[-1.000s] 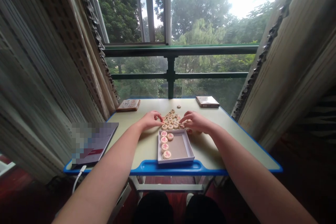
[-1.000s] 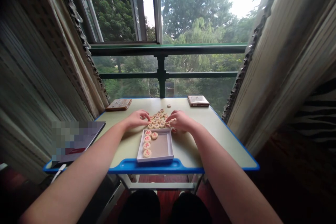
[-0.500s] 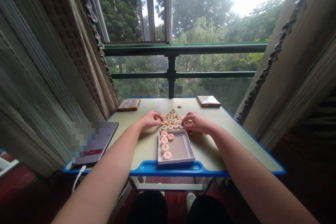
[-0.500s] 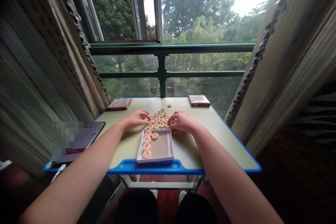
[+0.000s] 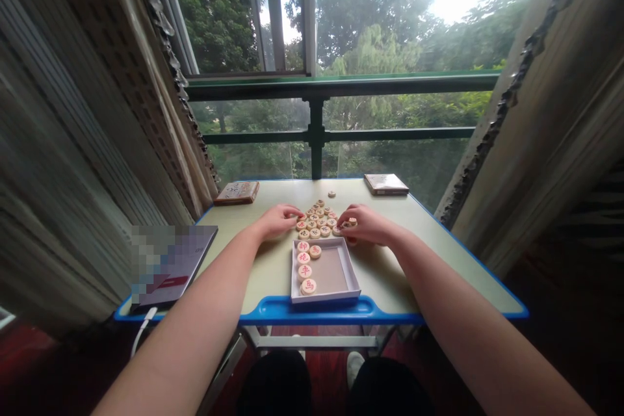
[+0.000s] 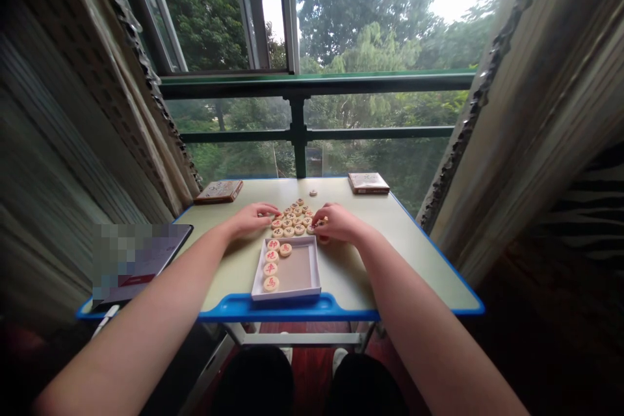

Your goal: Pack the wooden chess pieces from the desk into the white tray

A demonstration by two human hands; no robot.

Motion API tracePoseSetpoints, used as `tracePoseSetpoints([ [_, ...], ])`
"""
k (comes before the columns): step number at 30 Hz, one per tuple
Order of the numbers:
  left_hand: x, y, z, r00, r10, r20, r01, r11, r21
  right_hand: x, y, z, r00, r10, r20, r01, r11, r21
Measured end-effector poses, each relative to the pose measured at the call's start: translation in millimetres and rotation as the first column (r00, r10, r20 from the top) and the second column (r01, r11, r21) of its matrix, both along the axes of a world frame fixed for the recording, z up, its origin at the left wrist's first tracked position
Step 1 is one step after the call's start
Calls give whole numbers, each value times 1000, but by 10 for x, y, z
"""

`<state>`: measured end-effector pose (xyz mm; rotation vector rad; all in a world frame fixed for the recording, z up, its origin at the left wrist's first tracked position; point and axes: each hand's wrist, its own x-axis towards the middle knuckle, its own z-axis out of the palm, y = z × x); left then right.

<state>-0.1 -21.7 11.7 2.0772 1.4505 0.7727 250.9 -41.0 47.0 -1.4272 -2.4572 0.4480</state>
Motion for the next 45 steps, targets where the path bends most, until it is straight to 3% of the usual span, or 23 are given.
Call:
tracePoseSetpoints([
  [7, -10, 9, -10, 997, 61, -57, -64, 997, -43, 18, 7, 12, 999, -40, -35, 39, 999, -8],
  [15, -14, 60, -74, 997, 74, -22, -74, 997, -10, 161, 194, -100, 950, -306, 58, 297, 947, 126],
  [34, 4, 67, -63, 992, 91, -88, -91, 996, 3, 140, 179, -95, 952, -295, 83, 288, 954, 86],
  [41, -13, 71, -64, 997, 69, -43, -71, 997, -35, 38, 35, -2, 997, -50, -63, 53, 997, 49],
  [45, 1, 64, -49, 996, 74, -53, -76, 996, -38, 20, 81, -75, 995, -93, -37, 96, 990, 99],
])
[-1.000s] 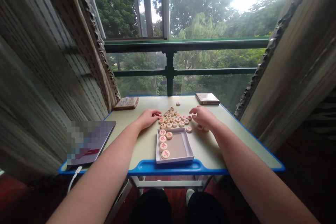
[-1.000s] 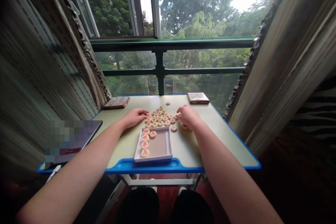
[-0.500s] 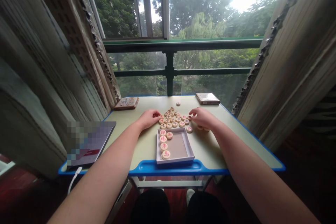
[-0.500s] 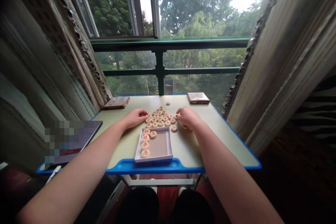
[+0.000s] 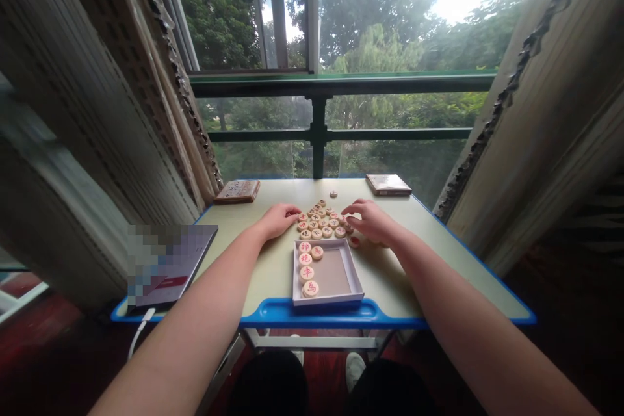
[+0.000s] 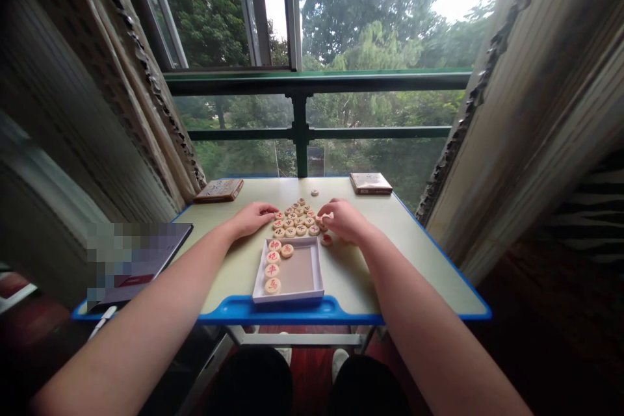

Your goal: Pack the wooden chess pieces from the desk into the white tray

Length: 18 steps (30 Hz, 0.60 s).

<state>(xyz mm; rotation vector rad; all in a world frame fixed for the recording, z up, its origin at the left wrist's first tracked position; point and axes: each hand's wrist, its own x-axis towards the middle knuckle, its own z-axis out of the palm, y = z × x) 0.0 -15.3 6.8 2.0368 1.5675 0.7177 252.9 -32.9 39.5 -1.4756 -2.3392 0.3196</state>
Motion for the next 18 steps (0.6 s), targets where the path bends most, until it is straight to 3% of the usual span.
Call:
tracePoseSetpoints([
  [3, 8, 7, -4, 1000, 6, -22, -5, 1000, 25, -31, 56, -96, 998, -5, 56, -1, 995, 104],
  [7, 14, 9, -4, 998, 12, -59, -8, 998, 68, -66, 111, -179, 990, 61, 128, -76, 990, 115],
  [18, 38, -1, 9, 996, 38, -85, -32, 997, 76, -76, 101, -167, 993, 46, 109, -61, 988, 142],
])
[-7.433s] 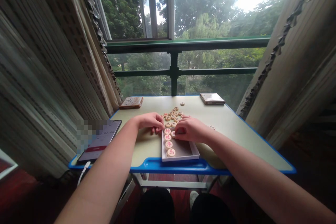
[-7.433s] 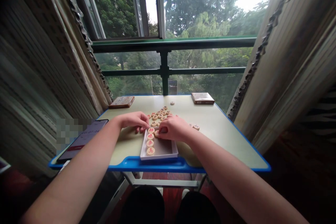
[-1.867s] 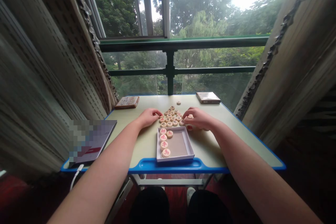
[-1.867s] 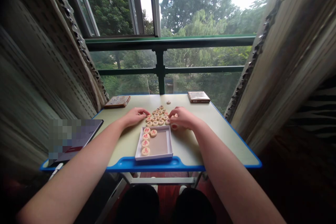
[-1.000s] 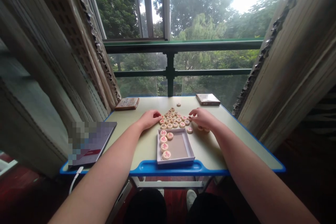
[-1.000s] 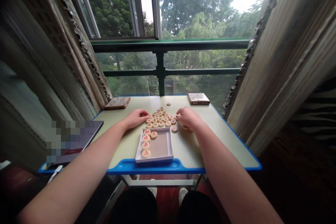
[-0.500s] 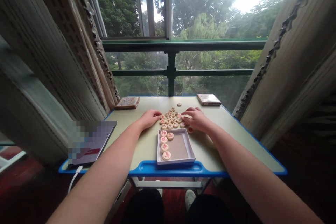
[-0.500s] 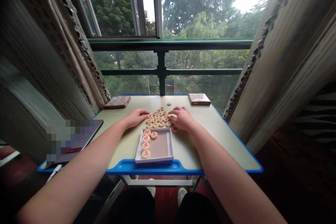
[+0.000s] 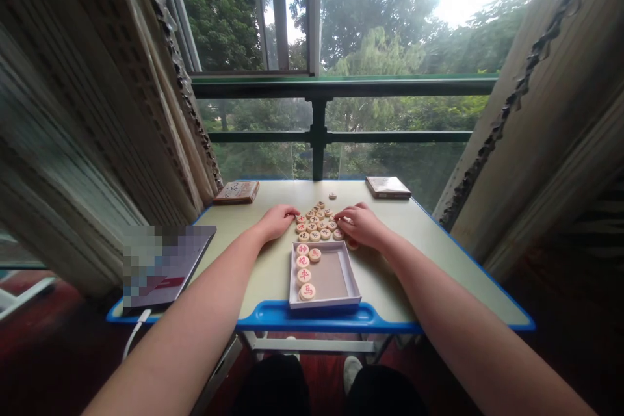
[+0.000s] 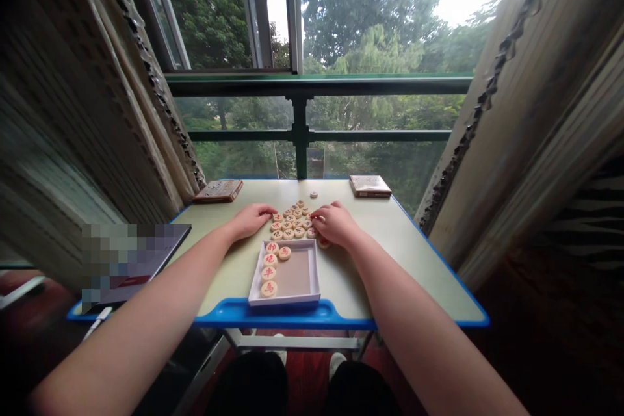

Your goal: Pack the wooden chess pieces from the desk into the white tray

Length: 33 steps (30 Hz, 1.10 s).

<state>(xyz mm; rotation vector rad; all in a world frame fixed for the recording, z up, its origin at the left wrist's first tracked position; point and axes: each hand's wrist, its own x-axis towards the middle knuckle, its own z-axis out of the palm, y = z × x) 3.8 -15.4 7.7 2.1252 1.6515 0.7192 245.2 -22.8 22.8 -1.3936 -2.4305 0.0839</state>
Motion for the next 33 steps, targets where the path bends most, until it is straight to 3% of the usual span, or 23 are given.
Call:
tracePoseSetpoints([
  [5, -9, 16, -17, 1000, -3, 28, 3, 1000, -8, -8, 2, -11, 998, 58, -10, -58, 998, -9],
  [21, 26, -30, 26, 1000, -5, 27, 5, 1000, -21, -5, -2, -1, 999, 49, -17, -49, 999, 13],
  [30, 1, 23, -16, 998, -47, 42, 49, 998, -32, -60, -165, 144, 972, 158, -173, -153, 987, 43],
  [33, 12, 7, 4, 999, -38, 39, 39, 999, -34, -50, -134, 125, 986, 99, -133, -94, 994, 47],
])
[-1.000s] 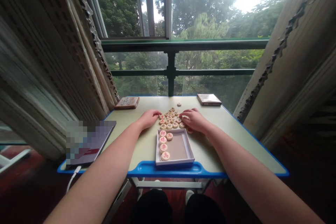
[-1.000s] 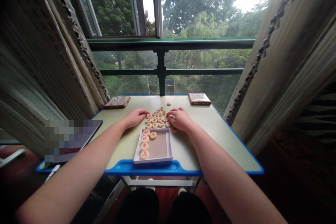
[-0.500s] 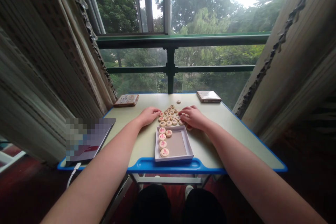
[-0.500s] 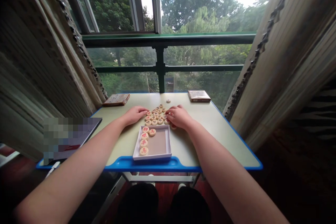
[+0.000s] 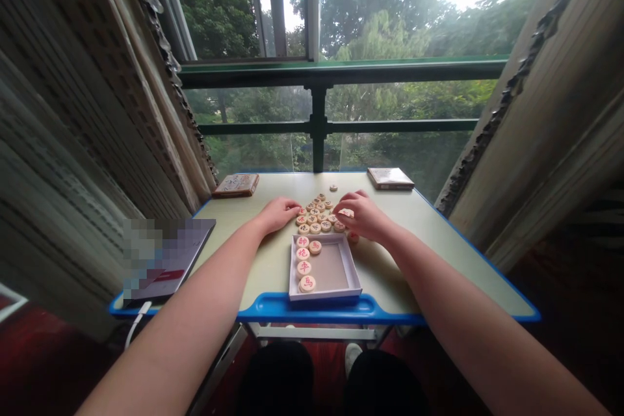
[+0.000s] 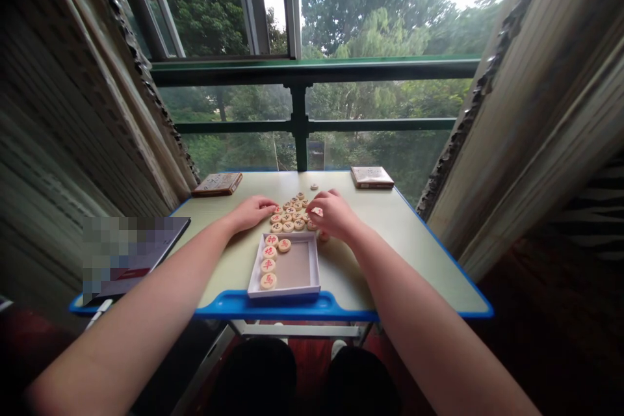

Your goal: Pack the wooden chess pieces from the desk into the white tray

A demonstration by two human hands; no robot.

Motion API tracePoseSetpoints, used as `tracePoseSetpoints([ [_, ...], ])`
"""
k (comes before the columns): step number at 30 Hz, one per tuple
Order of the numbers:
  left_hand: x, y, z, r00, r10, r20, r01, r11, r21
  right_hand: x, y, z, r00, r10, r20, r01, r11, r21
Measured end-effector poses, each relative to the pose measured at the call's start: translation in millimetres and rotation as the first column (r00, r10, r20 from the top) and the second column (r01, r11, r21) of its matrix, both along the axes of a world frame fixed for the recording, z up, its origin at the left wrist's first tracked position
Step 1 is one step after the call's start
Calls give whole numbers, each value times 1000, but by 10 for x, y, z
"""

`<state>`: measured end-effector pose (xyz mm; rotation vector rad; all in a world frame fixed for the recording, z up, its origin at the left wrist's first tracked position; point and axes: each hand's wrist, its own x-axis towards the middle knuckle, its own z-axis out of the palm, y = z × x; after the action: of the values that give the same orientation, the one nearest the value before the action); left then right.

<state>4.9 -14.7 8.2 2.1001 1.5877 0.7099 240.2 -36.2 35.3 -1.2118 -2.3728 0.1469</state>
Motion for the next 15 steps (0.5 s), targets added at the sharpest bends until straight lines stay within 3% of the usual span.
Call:
tracePoseSetpoints([
  [3, 13, -21, 22, 1000, 1, -3, -1, 1000, 0, 23, 52, -45, 996, -51, 76, 53, 998, -22],
  [9, -6, 8, -11, 999, 10, 46, -8, 1000, -29, 43, 77, -82, 993, -39, 115, 44, 998, -42],
  [15, -30, 36, -54, 972, 36, 233, -21, 998, -64, 39, 79, -75, 992, -72, 106, 76, 996, -37],
])
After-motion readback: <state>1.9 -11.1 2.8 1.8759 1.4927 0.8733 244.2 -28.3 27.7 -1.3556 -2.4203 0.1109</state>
